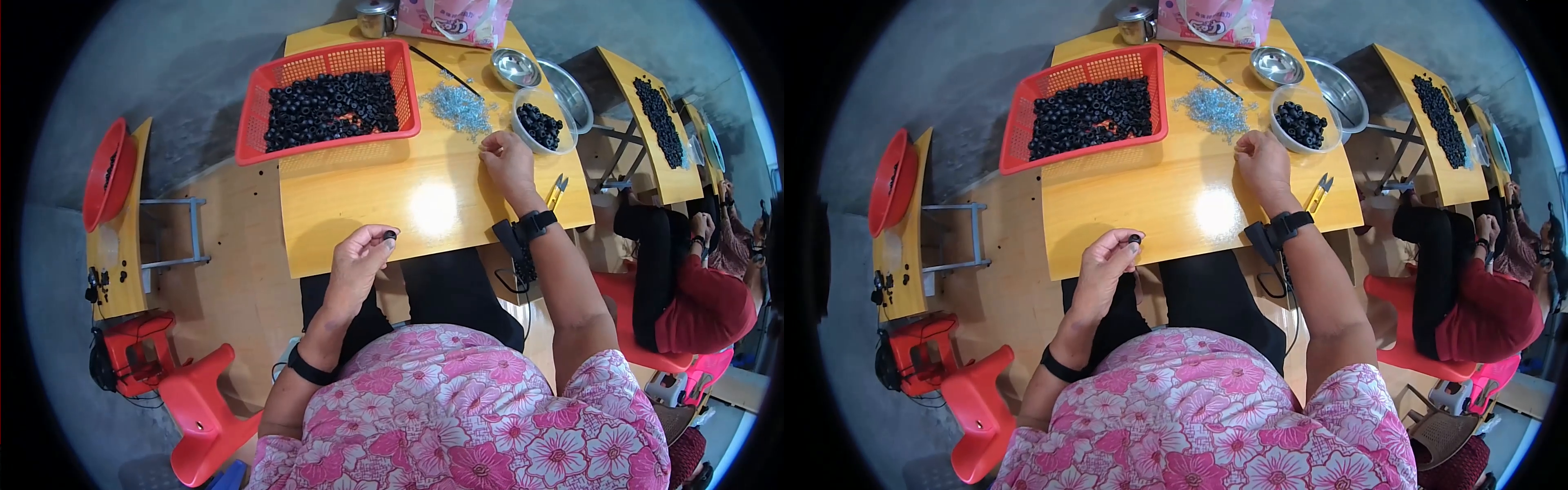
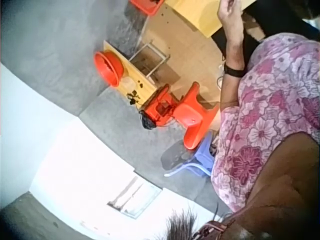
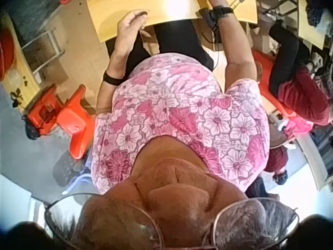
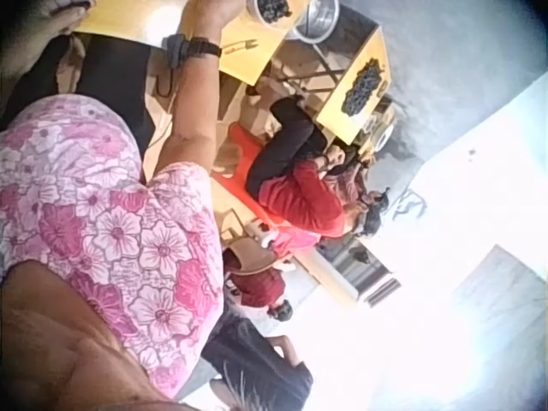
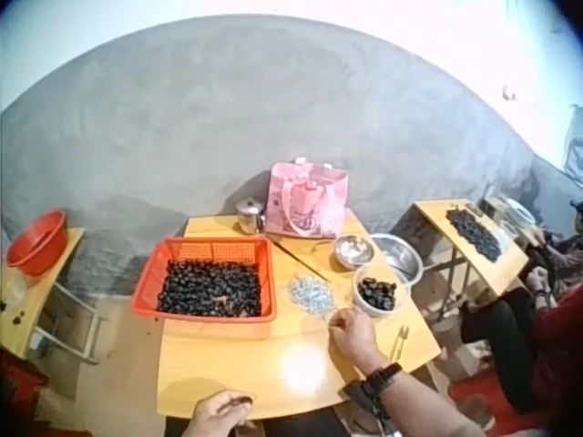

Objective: Sorting small black plastic or rubber components on a workbench from a central container into different piles or trays.

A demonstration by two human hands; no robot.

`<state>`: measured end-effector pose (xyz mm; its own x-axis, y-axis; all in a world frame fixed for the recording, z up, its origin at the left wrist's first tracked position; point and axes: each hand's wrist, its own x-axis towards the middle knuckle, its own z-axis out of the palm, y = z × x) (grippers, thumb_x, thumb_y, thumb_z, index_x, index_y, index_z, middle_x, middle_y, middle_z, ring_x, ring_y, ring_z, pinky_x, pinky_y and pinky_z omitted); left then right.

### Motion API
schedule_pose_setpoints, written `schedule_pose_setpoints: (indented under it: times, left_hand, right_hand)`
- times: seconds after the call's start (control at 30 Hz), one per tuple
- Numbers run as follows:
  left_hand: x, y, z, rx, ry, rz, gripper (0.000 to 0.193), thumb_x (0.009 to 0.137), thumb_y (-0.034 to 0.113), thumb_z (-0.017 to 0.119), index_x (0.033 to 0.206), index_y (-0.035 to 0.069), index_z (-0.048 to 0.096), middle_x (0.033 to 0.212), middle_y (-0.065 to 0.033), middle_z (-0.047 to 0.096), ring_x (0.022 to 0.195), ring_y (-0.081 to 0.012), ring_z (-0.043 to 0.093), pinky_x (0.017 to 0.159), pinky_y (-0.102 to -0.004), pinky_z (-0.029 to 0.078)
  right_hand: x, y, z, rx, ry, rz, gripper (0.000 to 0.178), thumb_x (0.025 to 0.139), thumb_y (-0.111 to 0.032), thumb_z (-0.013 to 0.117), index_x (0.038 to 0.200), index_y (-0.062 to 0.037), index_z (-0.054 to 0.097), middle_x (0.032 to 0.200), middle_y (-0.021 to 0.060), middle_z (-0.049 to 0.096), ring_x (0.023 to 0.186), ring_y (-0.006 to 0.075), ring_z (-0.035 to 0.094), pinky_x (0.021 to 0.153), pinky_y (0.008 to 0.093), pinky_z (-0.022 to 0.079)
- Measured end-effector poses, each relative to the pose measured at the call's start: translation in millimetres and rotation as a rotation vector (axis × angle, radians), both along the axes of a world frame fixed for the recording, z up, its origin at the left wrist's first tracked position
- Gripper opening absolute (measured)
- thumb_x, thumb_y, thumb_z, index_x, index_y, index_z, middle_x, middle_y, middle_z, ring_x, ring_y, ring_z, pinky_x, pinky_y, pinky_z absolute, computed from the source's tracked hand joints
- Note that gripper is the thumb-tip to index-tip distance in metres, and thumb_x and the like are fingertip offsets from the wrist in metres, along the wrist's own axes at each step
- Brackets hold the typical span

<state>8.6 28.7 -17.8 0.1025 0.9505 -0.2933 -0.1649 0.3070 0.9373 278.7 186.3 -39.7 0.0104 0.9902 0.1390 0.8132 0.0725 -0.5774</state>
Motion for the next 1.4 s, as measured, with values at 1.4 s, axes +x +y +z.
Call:
schedule_pose_setpoints:
  times: [1.4]
  left_hand:
    - [5,-2,-2,-0.032,-0.025,-0.038,0.019,0.092,0.011,0.06,0.108,0.001,0.063,0.084,0.0033,0.056,0.071,-0.0041,0.047,0.066,-0.0188,0.042]
  right_hand:
    - [-2,4,-11,0.099,0.346,0.081,0.009,0.081,-0.007,0.062,0.084,-0.0002,0.065,0.072,0.0117,0.064,0.064,0.0199,0.061,0.063,0.0302,0.049]
